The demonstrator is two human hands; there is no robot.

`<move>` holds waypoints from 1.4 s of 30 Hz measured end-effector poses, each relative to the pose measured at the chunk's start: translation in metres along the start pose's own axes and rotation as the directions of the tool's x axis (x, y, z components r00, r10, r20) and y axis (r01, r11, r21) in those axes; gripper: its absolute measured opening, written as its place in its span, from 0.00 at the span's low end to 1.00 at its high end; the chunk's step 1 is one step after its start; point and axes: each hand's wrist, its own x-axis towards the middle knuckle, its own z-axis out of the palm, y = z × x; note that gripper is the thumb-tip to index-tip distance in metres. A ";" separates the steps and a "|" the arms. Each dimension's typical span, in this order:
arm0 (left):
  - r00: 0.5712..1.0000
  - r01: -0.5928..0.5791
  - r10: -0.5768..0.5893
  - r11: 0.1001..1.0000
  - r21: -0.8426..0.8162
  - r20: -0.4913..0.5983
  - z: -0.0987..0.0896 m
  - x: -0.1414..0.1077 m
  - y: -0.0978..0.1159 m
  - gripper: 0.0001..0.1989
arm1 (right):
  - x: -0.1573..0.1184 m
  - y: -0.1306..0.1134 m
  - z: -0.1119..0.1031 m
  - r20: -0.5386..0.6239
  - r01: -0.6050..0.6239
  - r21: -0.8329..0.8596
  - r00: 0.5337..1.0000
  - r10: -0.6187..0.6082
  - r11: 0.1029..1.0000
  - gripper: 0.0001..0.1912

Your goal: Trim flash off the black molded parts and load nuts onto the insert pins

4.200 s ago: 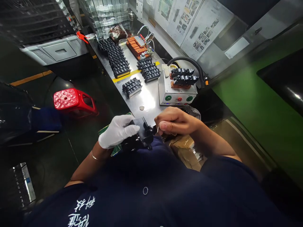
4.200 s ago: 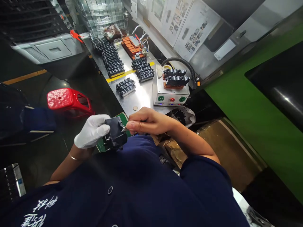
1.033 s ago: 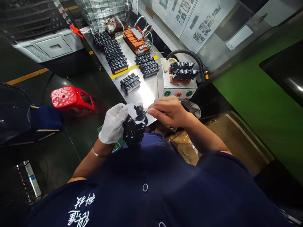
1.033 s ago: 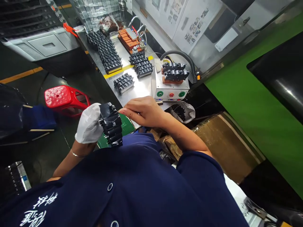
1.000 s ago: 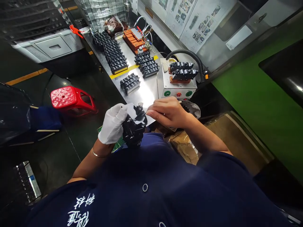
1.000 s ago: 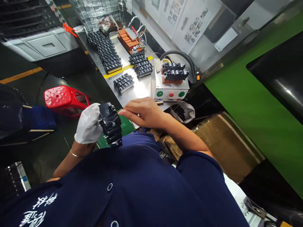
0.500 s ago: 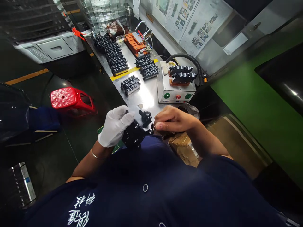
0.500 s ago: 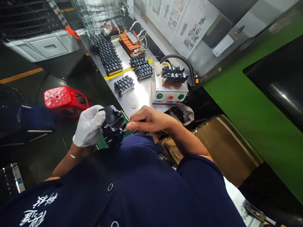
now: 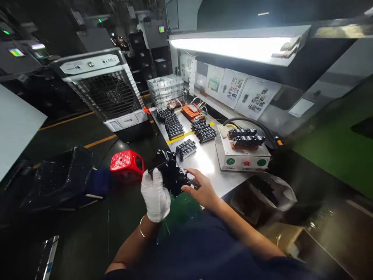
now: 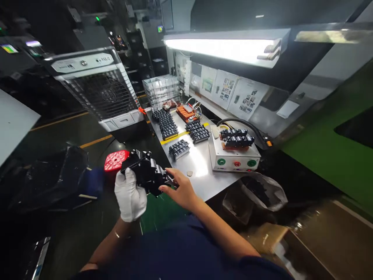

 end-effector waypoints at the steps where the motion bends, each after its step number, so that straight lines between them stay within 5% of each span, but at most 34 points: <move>1: 1.000 -0.004 0.003 0.998 -0.068 -0.017 -0.002 0.001 0.003 0.19 | 0.004 0.001 0.004 -0.003 -0.024 -0.003 1.000 0.024 1.000 0.27; 7: 0.994 -0.012 -0.019 0.958 -0.286 -0.105 -0.019 0.002 0.028 0.19 | 0.011 0.002 0.025 0.098 -0.098 0.123 0.991 0.086 0.988 0.25; 13: 0.998 0.044 -0.054 0.945 -0.324 -0.023 -0.048 -0.002 0.030 0.14 | -0.001 -0.001 0.057 0.154 -0.141 0.218 0.982 0.108 0.966 0.27; 18: 0.992 0.112 -0.089 0.942 -0.318 0.087 -0.059 -0.006 0.028 0.11 | -0.011 -0.005 0.062 0.201 -0.129 0.131 0.974 0.101 0.983 0.23; 27: 0.975 0.134 -0.099 0.976 -0.172 0.197 -0.046 0.002 0.043 0.15 | -0.032 -0.002 0.049 0.097 -0.223 0.198 0.973 0.208 0.954 0.27; 36: 0.936 0.120 -0.067 0.984 -0.132 0.346 -0.026 0.010 0.035 0.10 | -0.045 -0.002 0.039 -0.057 -0.318 0.255 0.938 0.342 0.913 0.26; 42: 0.914 0.136 -0.083 0.985 -0.106 0.398 -0.016 0.014 0.026 0.11 | -0.045 -0.008 0.012 -0.157 -0.190 0.193 0.962 0.222 0.963 0.27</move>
